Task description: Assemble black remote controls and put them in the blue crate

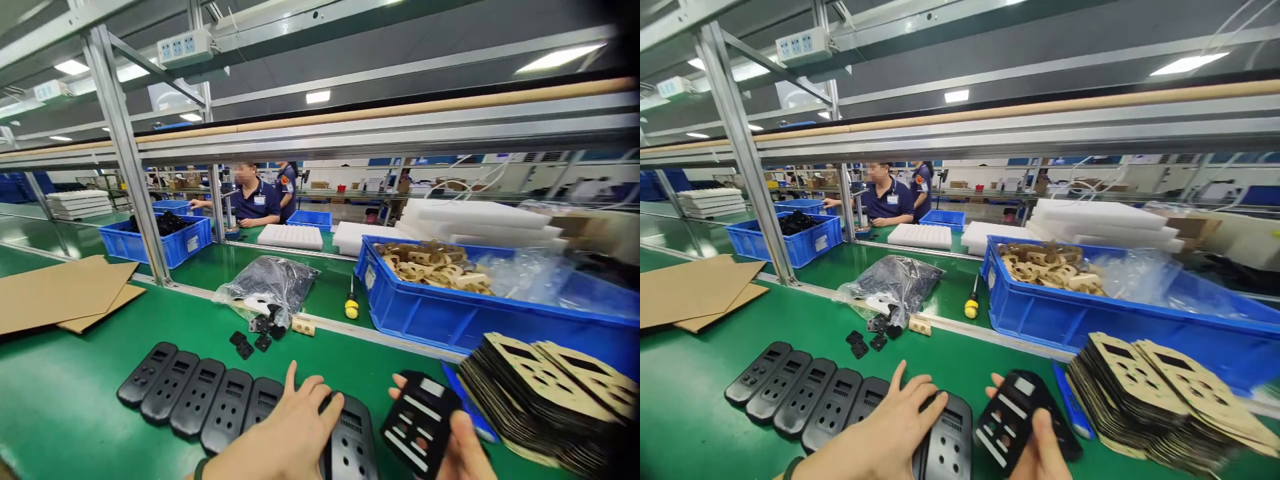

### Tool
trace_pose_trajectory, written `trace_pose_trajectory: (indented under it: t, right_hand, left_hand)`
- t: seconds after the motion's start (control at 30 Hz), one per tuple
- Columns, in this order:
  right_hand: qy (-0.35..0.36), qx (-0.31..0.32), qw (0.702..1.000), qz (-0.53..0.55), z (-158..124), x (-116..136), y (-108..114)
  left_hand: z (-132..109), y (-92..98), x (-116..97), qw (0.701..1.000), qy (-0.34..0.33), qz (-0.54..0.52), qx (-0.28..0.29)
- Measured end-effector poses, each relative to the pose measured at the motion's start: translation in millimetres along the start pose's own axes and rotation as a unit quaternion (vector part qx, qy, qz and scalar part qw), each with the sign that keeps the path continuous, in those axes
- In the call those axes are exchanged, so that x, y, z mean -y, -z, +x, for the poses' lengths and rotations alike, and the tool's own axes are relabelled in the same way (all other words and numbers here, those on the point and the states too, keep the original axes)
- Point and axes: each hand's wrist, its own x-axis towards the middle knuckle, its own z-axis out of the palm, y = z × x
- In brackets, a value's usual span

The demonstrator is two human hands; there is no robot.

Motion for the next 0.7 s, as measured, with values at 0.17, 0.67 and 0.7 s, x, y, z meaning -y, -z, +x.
trace_pose_trajectory:
  t: [0.17,0.67,0.7]
  right_hand:
    - [-0.085,0.005,0.990,0.113,-17.6,7.8,-27.5]
    - [-0.103,0.086,0.971,0.195,-35.8,11.2,-45.2]
    - [-0.102,0.085,0.969,0.207,-33.9,13.2,-44.6]
  left_hand:
    - [-3.0,8.8,-9.9,0.995,0.036,-0.085,-0.035]
    - [-1.3,-15.1,-29.5,0.637,0.178,-0.739,-0.132]
    - [-1.1,-15.8,-28.0,0.639,0.198,-0.729,-0.143]
